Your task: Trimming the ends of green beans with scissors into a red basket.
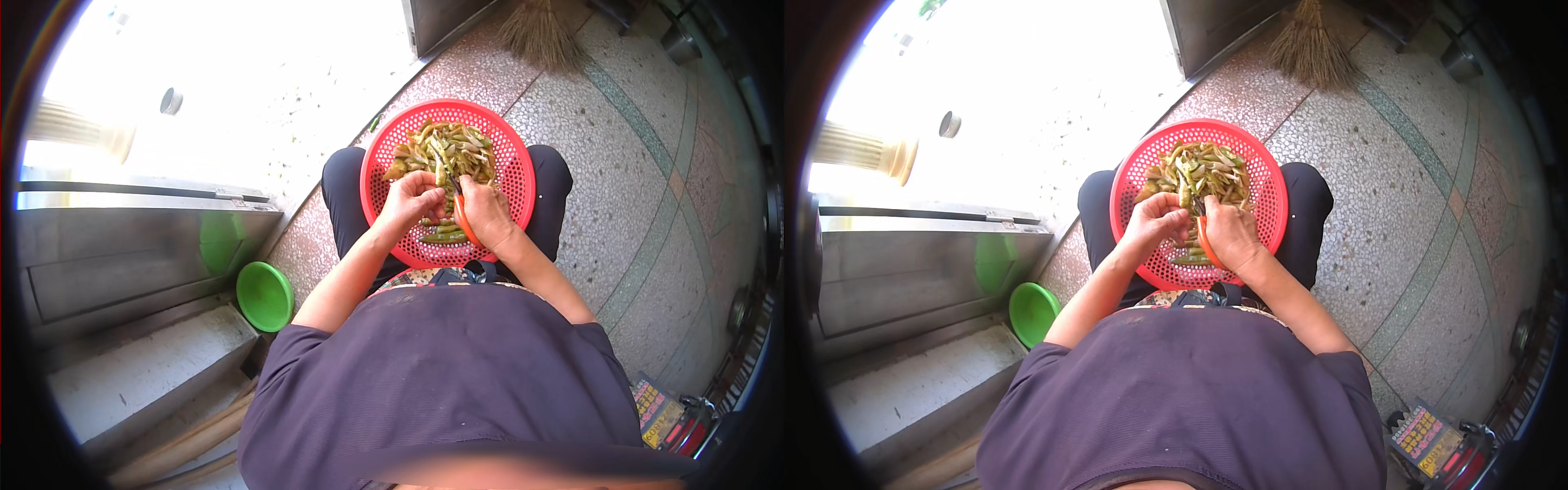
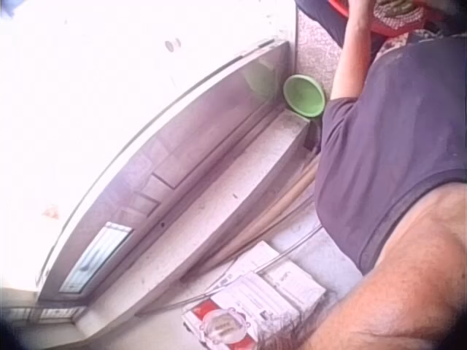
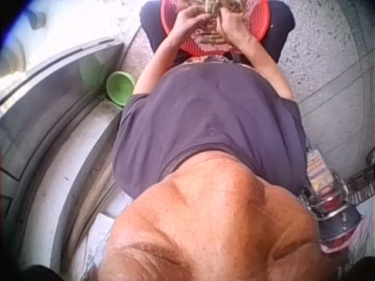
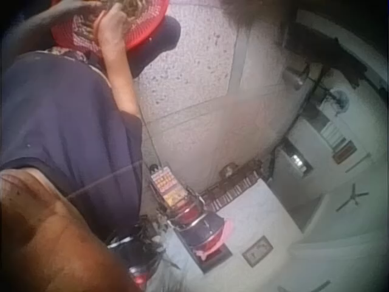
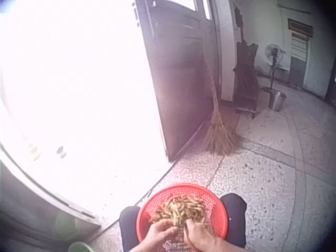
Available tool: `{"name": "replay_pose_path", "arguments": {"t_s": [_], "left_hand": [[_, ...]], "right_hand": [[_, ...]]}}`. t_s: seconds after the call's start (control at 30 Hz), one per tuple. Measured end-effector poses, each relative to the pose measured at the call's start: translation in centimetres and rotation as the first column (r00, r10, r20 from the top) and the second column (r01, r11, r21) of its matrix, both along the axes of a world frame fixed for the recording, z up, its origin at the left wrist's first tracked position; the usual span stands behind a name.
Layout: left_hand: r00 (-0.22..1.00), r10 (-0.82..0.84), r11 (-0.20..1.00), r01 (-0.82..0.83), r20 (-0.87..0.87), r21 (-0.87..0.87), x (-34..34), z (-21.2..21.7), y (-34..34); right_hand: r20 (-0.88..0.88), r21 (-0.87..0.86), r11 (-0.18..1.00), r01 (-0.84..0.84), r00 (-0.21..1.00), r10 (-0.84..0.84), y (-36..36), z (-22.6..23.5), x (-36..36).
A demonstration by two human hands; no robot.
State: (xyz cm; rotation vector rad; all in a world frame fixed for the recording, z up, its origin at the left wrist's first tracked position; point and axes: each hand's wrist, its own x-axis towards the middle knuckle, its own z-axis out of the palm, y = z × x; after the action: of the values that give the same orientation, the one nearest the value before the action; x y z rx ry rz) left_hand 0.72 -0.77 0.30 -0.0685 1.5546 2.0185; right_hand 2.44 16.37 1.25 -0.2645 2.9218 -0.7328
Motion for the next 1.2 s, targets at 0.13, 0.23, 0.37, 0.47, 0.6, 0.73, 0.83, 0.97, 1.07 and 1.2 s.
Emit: {"name": "replay_pose_path", "arguments": {"t_s": [0.13, 0.23, 0.37, 0.47, 0.6, 0.73, 0.83, 0.97, 1.07, 1.2], "left_hand": [[0.999, 0.048, 0.999, -0.048, -0.014, 0.011, -0.4, -0.2, 0.1], [0.985, 0.171, 0.984, -0.171, 0.012, 0.040, -0.8, -0.6, -0.3], [0.984, 0.172, 0.984, -0.170, -0.035, 0.054, -0.9, -0.7, -0.3], [0.984, 0.151, 0.988, -0.152, -0.097, -0.001, -0.7, -0.2, 0.0], [0.973, 0.163, 0.976, -0.183, -0.164, -0.116, -0.6, 0.0, 0.3], [0.974, 0.162, 0.964, -0.190, -0.160, -0.185, -0.7, 0.1, 0.2], [0.969, 0.082, 0.946, -0.150, -0.233, -0.288, -0.9, -1.1, -0.2], [0.979, 0.088, 0.942, -0.141, -0.182, -0.303, -1.1, -1.1, -0.6], [0.984, 0.114, 0.953, -0.147, -0.136, -0.265, -1.8, -0.2, -1.3], [0.997, -0.023, 0.967, 0.005, -0.068, -0.254, -2.5, 0.7, -2.2]], "right_hand": [[0.089, -0.039, 0.999, 0.021, 0.996, -0.018, 0.3, 0.4, -0.1], [0.078, -0.032, 0.999, 0.007, 0.997, -0.005, 0.2, 0.8, 0.7], [-0.078, 0.176, 0.983, -0.055, 0.995, 0.070, -0.2, -0.3, 1.1], [-0.084, 0.216, 0.974, -0.075, 0.992, 0.095, -0.5, 0.4, 1.0], [-0.098, 0.211, 0.975, -0.075, 0.990, 0.098, -0.7, 0.1, 1.2], [-0.021, 0.080, 0.993, -0.081, 0.996, 0.083, -0.8, -0.3, 1.2], [-0.003, -0.035, 0.999, -0.039, 0.999, 0.039, -0.5, -0.8, 0.7], [0.029, -0.165, 0.985, 0.052, 0.998, -0.048, 1.5, -1.5, -0.9], [0.175, -0.291, 0.956, -0.022, 0.982, 0.076, 2.1, -0.3, -0.7], [0.204, -0.386, 0.902, -0.196, 0.935, 0.291, 1.9, 0.4, 0.1]]}}
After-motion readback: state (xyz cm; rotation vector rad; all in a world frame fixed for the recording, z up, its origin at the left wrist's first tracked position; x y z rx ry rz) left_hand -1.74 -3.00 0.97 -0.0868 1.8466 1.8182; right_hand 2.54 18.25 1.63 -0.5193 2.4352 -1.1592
